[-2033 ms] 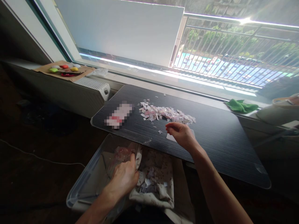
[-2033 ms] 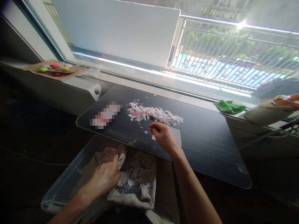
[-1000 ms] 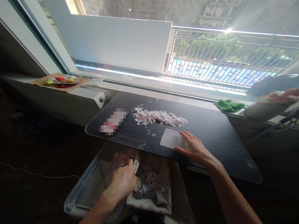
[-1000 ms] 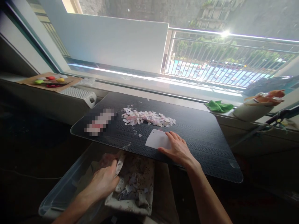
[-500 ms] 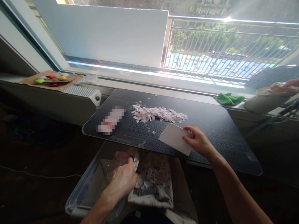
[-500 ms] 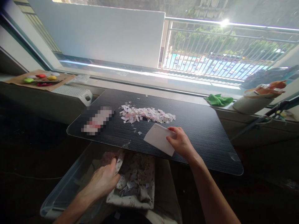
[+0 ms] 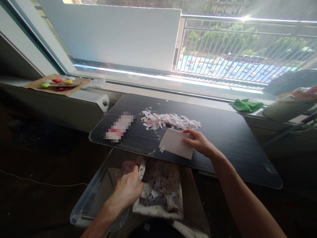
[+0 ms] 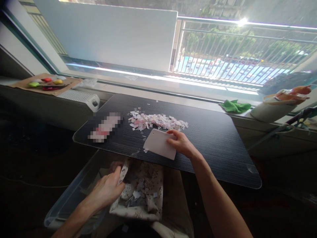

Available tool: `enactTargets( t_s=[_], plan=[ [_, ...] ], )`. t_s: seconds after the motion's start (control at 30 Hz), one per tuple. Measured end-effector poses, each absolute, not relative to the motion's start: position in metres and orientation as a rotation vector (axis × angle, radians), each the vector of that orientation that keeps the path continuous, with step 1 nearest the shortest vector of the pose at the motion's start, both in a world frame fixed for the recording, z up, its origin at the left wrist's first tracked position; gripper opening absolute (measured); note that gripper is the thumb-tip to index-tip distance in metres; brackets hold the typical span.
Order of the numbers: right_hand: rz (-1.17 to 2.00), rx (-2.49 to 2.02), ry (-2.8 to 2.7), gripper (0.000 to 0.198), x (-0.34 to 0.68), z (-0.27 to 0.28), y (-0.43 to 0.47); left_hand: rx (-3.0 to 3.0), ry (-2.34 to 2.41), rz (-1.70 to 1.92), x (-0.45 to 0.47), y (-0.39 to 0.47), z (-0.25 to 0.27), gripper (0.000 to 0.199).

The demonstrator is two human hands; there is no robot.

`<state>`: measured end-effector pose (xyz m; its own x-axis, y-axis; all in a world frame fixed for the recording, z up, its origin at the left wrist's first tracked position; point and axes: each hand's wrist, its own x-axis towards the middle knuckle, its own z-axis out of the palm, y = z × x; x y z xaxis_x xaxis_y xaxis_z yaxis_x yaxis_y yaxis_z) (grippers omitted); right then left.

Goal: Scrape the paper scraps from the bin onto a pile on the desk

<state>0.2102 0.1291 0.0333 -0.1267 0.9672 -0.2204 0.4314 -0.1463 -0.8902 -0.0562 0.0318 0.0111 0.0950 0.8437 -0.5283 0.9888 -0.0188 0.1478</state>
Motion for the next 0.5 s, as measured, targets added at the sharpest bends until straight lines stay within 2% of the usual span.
enactTargets(
  t_s=[0.17,0.3,0.37,0.5],
  plan=[
    [1.381,-1.514,-1.628,0.033,0.215,0.032,0.113,1.922,1.787,-0.376,-0.056,0.032,0.007,0.022],
    [1.354,-1.514,-1.705,0.030,0.215,0.044,0.100,1.929,1.785,-0.380,-0.055,0.033,0.006,0.022],
    [1.233,-1.537,-1.694,0.030,0.212,0.050,0.100,1.947,1.773,-0.388,-0.053,0.033,0.007,0.027],
    [0.799,-1.616,-1.596,0.031,0.202,0.051,0.119,2.006,1.701,-0.391,-0.033,0.028,0.008,0.042]
  ],
)
